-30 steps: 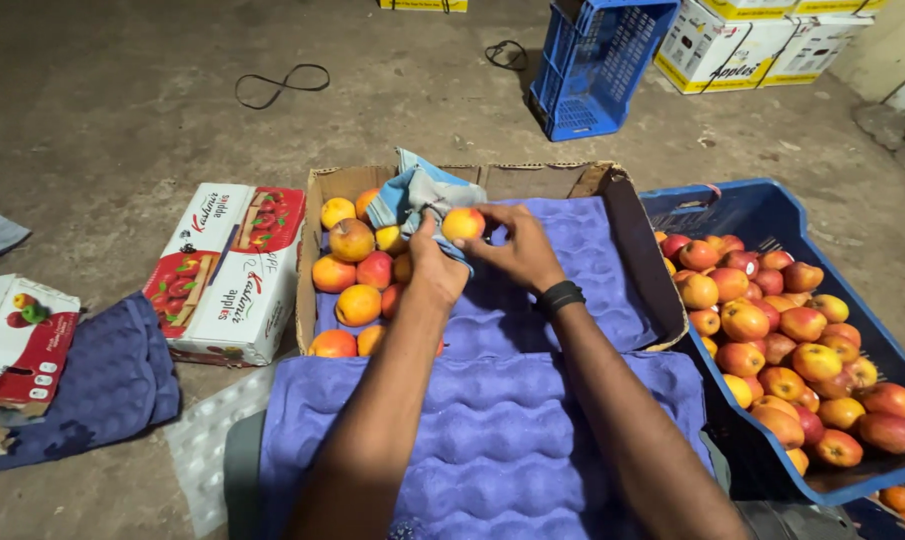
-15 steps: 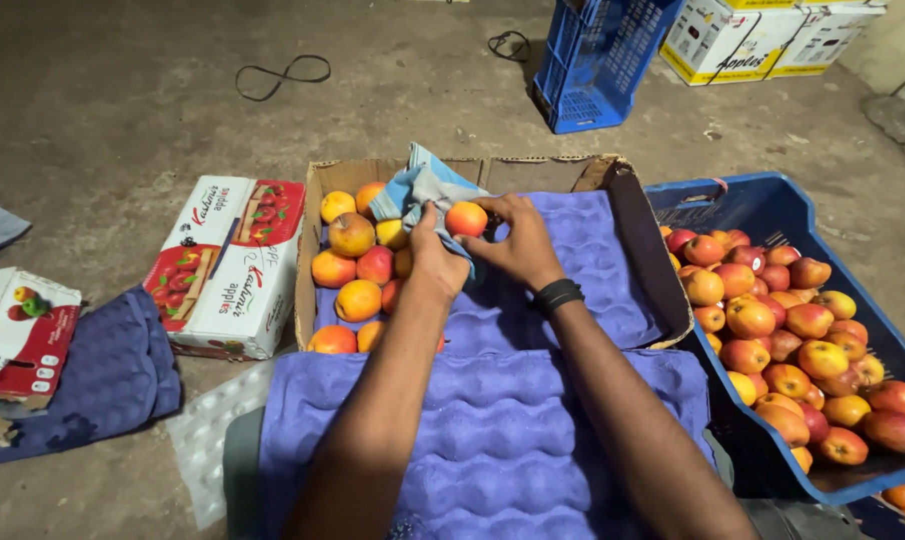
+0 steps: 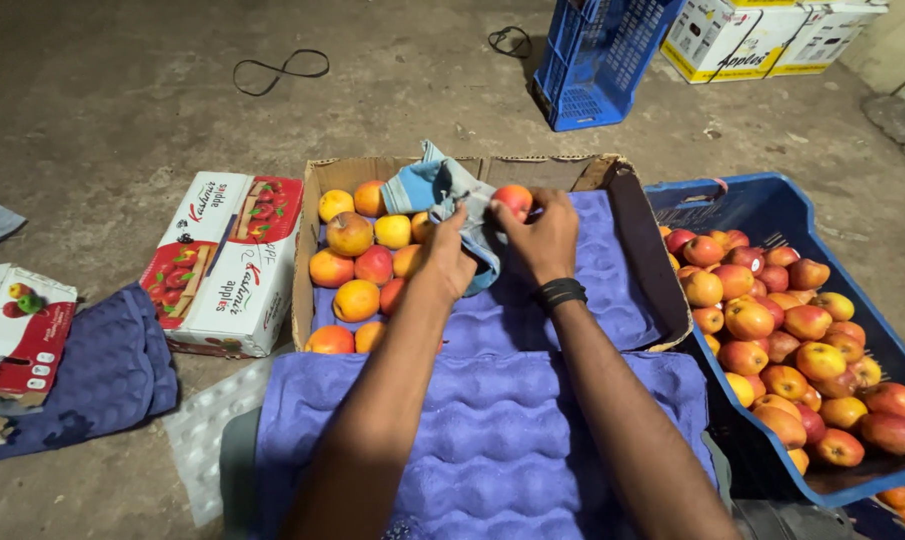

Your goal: The person wipes apples one at a time with a cloth, rubbing each fruit's surface, and places the wiped apples into a blue plastic crate beside the cardboard box they are taken from. The apples rest in molded fiber trays on the floor.

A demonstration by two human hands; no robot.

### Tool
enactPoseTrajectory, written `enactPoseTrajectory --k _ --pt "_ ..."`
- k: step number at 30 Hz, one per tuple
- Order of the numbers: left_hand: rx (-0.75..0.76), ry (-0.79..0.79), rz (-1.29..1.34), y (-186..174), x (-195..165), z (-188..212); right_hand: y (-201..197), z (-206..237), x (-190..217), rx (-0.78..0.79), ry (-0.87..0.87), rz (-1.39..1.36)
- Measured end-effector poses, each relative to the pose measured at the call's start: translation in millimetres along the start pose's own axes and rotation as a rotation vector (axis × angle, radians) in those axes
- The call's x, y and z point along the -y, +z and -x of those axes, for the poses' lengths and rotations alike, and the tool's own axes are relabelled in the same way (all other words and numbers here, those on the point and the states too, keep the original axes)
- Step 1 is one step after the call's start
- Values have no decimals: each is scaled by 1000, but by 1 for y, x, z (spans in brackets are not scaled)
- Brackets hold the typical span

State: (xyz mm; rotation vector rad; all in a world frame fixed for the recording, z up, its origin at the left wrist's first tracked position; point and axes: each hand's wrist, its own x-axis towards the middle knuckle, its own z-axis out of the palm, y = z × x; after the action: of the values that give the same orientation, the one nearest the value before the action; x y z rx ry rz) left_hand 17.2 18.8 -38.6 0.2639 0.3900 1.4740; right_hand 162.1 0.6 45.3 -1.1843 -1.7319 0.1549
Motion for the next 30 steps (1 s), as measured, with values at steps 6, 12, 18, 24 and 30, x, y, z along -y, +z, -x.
enactPoseTrajectory --k 6,12,18,24,30 --pt "-14 6 80 4 -6 5 10 -3 6 152 201 -548" --pt "73 55 9 -3 -7 9 -4 2 30 310 0 -419" --pt "-43 14 131 3 -6 5 -10 -2 31 56 -125 -129" --pt "78 56 36 -1 -13 13 -4 -3 29 371 -49 -509" --pt "8 97 119 -1 -12 6 -12 -5 36 170 -236 -267"
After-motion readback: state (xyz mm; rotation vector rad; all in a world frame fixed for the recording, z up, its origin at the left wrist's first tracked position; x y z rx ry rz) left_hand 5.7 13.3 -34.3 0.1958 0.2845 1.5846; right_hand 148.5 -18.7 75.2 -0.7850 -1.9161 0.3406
